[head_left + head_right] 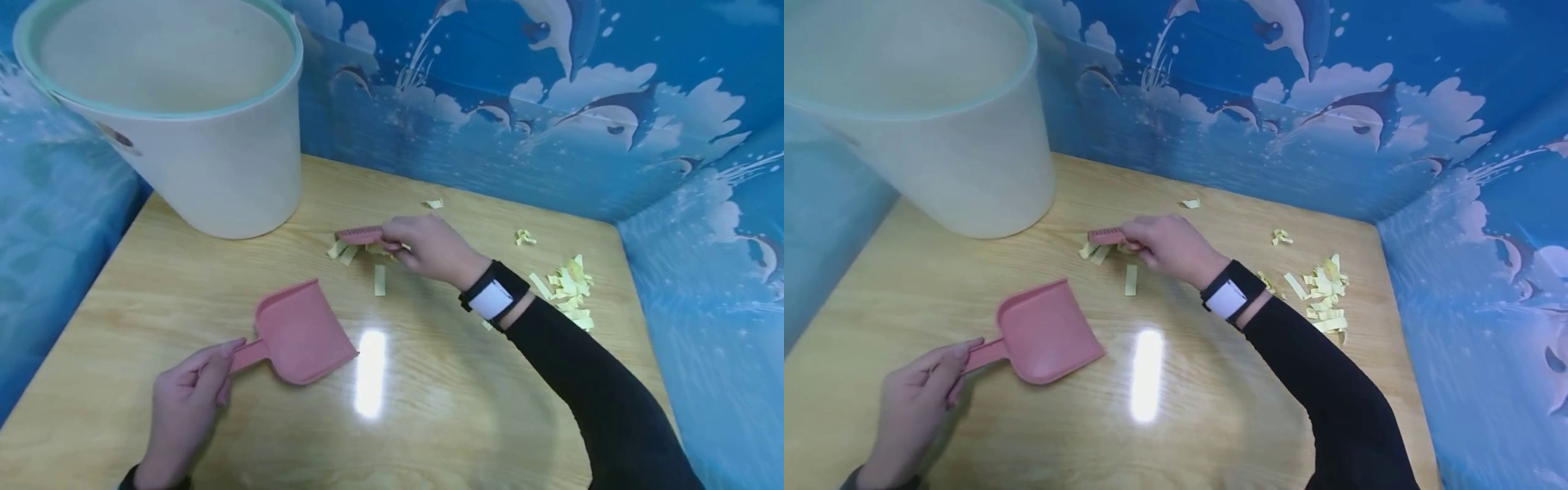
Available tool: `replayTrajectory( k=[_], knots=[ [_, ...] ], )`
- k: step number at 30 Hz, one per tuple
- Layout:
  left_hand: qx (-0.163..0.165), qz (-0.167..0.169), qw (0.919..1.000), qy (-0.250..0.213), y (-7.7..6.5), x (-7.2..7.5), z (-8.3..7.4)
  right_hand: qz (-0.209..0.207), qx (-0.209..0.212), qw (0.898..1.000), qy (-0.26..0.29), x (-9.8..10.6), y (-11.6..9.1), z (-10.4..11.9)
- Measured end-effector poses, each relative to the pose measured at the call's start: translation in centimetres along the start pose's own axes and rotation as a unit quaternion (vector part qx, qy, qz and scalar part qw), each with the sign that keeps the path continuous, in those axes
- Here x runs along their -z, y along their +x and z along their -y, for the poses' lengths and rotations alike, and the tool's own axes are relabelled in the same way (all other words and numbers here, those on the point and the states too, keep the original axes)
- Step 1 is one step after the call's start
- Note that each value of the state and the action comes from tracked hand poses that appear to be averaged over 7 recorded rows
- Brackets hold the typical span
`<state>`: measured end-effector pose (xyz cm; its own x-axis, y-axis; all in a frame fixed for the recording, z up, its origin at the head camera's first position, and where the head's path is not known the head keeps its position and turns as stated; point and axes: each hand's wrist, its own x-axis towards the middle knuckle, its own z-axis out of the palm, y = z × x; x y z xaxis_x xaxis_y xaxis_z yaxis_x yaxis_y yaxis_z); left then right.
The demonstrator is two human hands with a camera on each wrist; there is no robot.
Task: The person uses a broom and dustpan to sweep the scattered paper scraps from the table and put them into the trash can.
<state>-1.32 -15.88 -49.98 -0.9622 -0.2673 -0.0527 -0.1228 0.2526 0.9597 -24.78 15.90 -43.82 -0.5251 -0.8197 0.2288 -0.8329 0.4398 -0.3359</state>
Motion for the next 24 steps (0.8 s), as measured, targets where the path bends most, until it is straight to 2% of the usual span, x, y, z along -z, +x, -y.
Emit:
replayTrajectory(
  k=[6, 8, 10, 14, 17, 21, 24],
  knots=[
    [0.012, 0.004, 0.9998, -0.015, 0.1, -0.4, 0.4, 0.009, 0.052, 0.998, 0.016, 1.3, -6.3, 4.0],
    [0.009, 0.002, 0.9999, -0.010, 0.3, -0.5, 0.4, -0.006, 0.055, 0.998, 0.014, 1.9, -7.5, 4.7],
    [0.008, -0.004, 1.0000, 0.001, 0.5, -0.4, 0.4, -0.033, 0.055, 0.998, 0.008, 2.7, -7.8, 4.6],
    [0.007, -0.015, 0.9997, 0.019, 0.6, 0.2, 0.3, -0.103, 0.026, 0.994, -0.028, 4.1, -6.2, 2.0],
    [0.008, -0.027, 0.9991, 0.033, 0.5, 0.6, 0.2, -0.131, -0.035, 0.987, -0.083, 4.9, -4.6, -1.4],
    [0.021, -0.046, 0.9980, 0.038, 0.4, 1.2, 0.1, -0.105, -0.129, 0.975, -0.146, 4.7, -3.0, -5.8],
    [0.027, -0.048, 0.9981, 0.027, 0.3, 1.4, 0.0, -0.085, -0.170, 0.970, -0.150, 3.3, -2.4, -7.4]
  ],
)
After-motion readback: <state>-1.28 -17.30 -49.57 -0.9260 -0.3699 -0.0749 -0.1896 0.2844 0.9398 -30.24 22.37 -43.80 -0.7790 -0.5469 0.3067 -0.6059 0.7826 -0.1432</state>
